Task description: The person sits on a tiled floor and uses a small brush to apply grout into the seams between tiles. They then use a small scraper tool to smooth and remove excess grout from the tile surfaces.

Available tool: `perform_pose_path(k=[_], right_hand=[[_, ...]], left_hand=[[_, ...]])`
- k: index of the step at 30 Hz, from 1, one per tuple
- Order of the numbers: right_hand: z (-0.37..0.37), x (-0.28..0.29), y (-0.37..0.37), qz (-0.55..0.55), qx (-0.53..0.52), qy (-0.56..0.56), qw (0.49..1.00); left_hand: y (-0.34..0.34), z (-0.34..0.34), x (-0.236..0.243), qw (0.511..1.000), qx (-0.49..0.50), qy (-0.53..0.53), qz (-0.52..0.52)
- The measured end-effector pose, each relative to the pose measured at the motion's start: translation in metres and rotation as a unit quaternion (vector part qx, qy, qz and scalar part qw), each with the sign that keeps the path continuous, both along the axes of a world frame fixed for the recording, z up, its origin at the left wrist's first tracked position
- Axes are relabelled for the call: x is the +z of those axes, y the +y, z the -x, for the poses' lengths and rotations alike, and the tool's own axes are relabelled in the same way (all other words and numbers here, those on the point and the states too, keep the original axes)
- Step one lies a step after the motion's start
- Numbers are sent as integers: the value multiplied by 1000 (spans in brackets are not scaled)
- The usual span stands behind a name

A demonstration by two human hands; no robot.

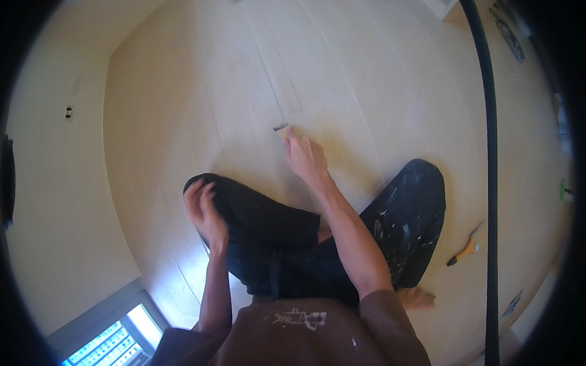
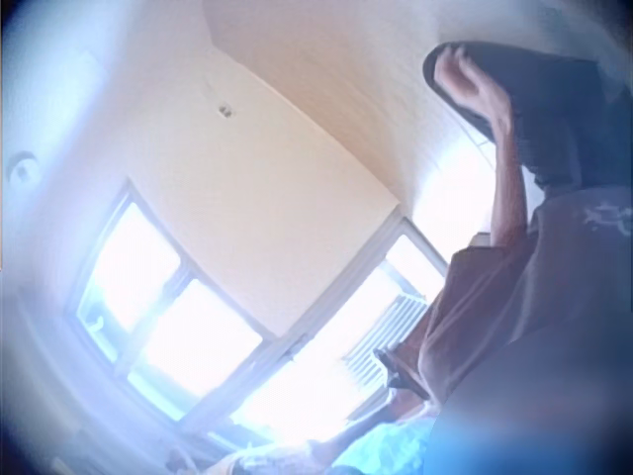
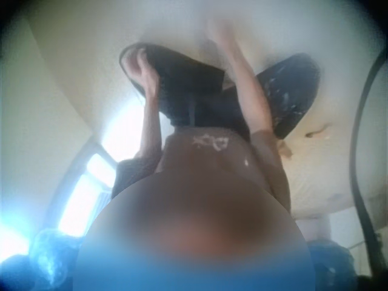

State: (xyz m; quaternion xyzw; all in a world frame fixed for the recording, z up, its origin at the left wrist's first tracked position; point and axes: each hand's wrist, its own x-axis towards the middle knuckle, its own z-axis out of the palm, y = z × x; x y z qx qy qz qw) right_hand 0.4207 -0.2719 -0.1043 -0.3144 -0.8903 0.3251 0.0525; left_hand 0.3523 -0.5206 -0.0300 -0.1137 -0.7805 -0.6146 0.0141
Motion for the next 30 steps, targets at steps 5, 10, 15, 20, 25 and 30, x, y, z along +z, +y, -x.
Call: perform_pose_path(k=[5,10,15,20,25,30], right_hand=[[-8,15,-1,10,8,-28,1000],[-10,15,-1,27,22,-84,996],[-6,10,10,31,28,-45,998],[-13,10,11,55,40,-57,996],[-7,3,19,12,51,11,999],[-8,-1,19,19,57,-44,997]], left_hand=[[134,27,-41,896,-180,-384,134],[168,9,-79,937,-137,-283,153],[184,10,-91,962,-101,-213,140],[182,-3,-83,960,-71,-225,152],[196,8,-84,968,-59,-176,168],[196,6,-89,958,-52,-231,160]])
